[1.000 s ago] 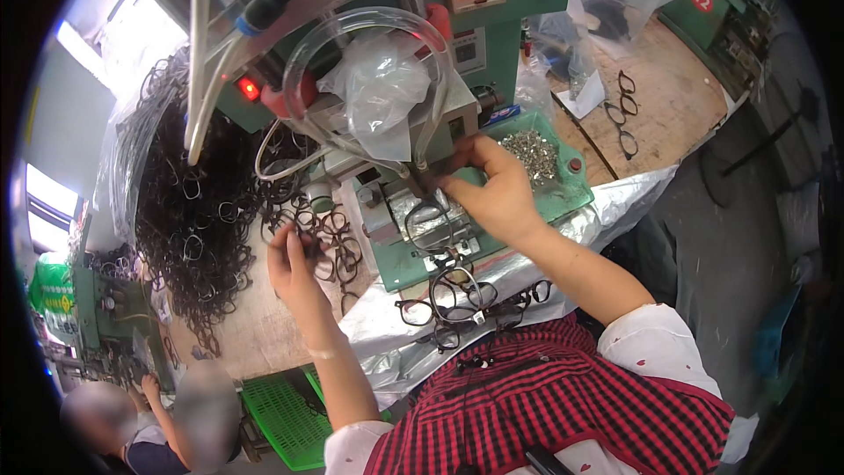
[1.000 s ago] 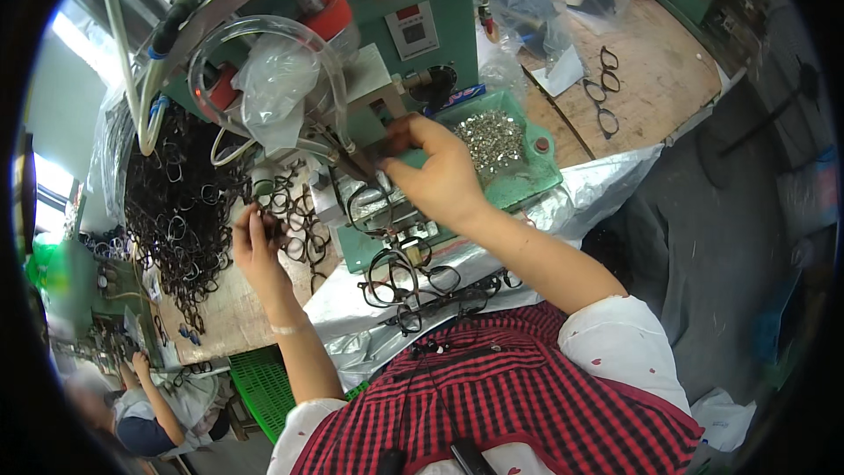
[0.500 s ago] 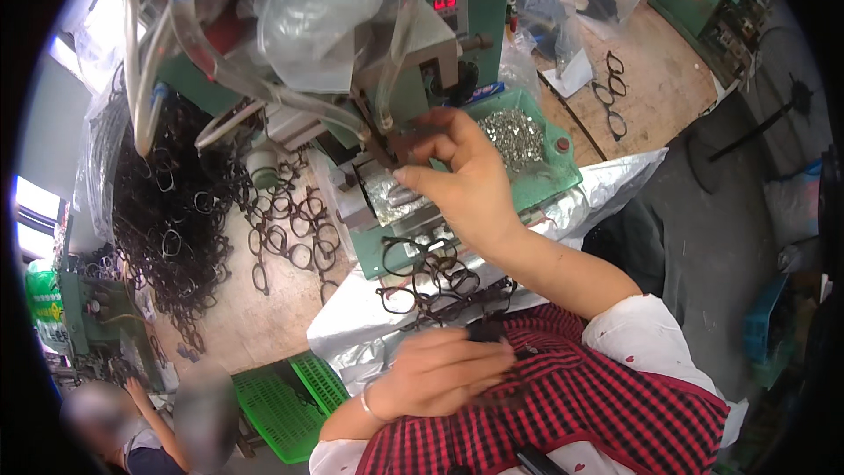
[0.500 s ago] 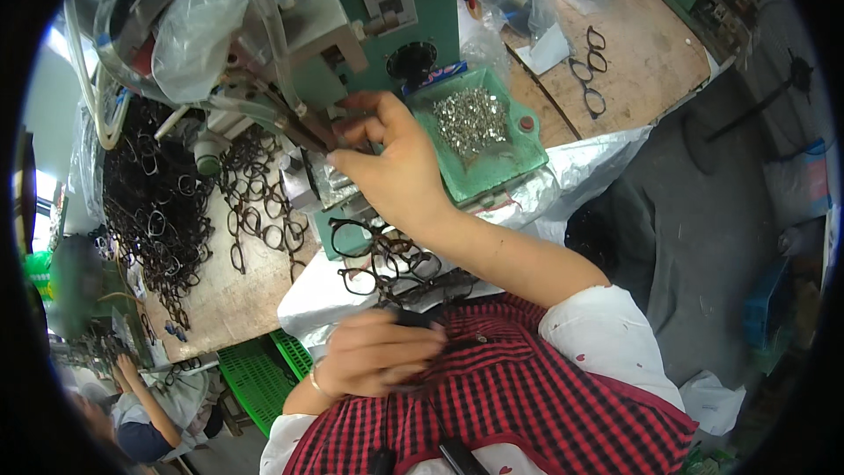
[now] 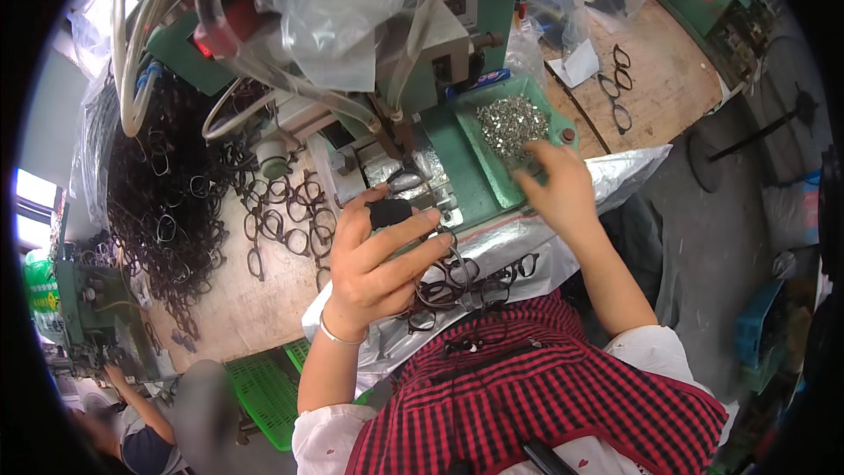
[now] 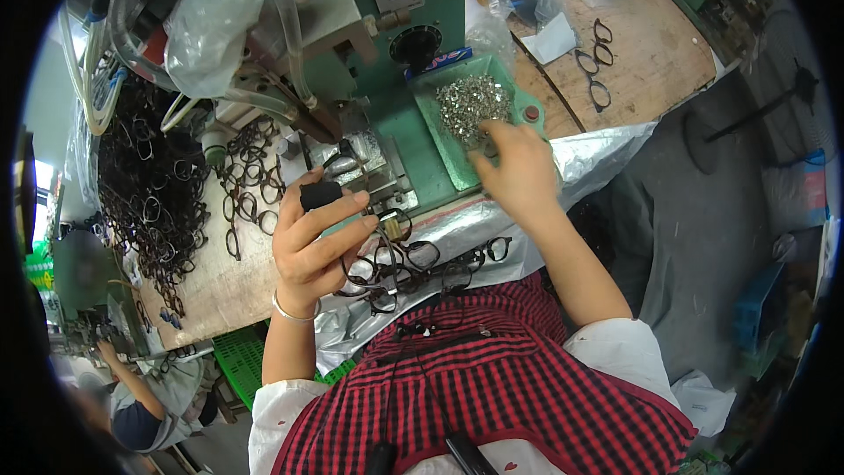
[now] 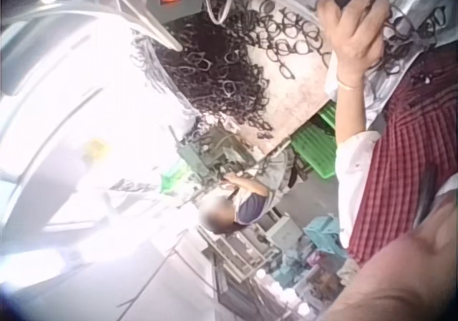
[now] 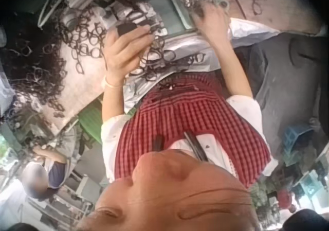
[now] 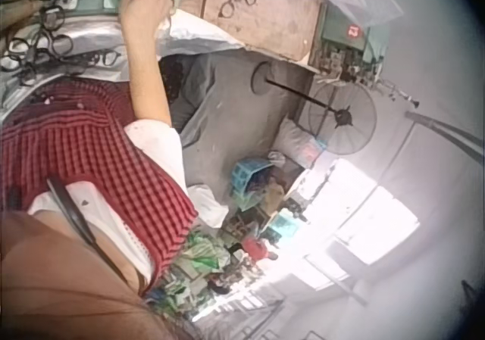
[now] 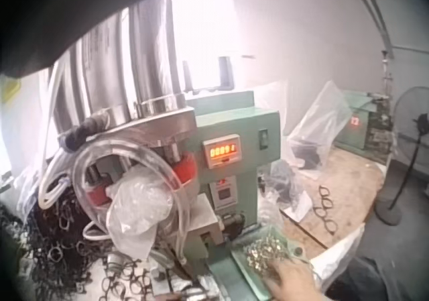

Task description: The person repeatedly picks up eyeglass frames and small metal components, places them into a green machine, and removes the assembled frames. The process is continuous and repetitive throughout the clip.

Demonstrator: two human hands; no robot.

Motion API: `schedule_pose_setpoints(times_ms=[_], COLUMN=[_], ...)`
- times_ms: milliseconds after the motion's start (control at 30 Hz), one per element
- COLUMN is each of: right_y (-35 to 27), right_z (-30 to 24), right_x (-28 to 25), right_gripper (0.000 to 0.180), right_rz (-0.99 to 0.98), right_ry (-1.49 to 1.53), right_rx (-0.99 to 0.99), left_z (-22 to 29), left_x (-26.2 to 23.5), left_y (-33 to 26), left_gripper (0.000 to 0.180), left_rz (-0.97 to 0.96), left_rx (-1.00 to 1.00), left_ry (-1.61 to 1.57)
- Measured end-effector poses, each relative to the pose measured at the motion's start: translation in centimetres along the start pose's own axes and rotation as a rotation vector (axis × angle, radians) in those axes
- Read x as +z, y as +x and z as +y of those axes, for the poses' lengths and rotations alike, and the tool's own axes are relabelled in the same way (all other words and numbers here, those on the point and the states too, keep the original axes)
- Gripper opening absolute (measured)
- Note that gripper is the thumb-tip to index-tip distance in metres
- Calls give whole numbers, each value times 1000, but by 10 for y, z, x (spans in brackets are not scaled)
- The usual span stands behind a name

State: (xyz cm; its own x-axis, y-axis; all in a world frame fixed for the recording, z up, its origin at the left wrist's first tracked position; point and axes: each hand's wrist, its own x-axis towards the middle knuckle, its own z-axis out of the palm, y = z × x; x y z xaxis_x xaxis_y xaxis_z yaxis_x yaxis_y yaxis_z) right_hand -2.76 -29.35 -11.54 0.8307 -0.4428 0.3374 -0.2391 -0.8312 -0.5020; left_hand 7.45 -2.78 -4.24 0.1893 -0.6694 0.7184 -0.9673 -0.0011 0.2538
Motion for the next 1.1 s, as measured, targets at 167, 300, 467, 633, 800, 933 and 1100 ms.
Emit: schedule_pose_setpoints(times_ms=[167,300,467,633,800,933,1100], right_y=[43,46,39,60,67,32,-14], right_z=[-6,-5,4,-6,-16,-3,40], right_x=[26,32,24,25,34,8,-22], right_gripper=[15,17,16,16,16,12,14], right_rz=[199,183,293,335,182,295,361], right_ry=[-129,18,-83,225,448,328,397], right_rx=[-47,6,-184,-82,41,2,190], left_z=[9,44,13,-56,-179,-200,-155], left_x=[3,31,-51,-163,-105,-99,-105], left_y=[-7,-74,-104,-104,-219,-279,-232], left_gripper=[30,55,36,15,43,36,27], left_rz=[23,249,507,821,-33,253,810], left_rx=[-75,-339,-562,-819,-1355,-1263,-1231], left_ry=[40,104,636,774,1191,1065,354])
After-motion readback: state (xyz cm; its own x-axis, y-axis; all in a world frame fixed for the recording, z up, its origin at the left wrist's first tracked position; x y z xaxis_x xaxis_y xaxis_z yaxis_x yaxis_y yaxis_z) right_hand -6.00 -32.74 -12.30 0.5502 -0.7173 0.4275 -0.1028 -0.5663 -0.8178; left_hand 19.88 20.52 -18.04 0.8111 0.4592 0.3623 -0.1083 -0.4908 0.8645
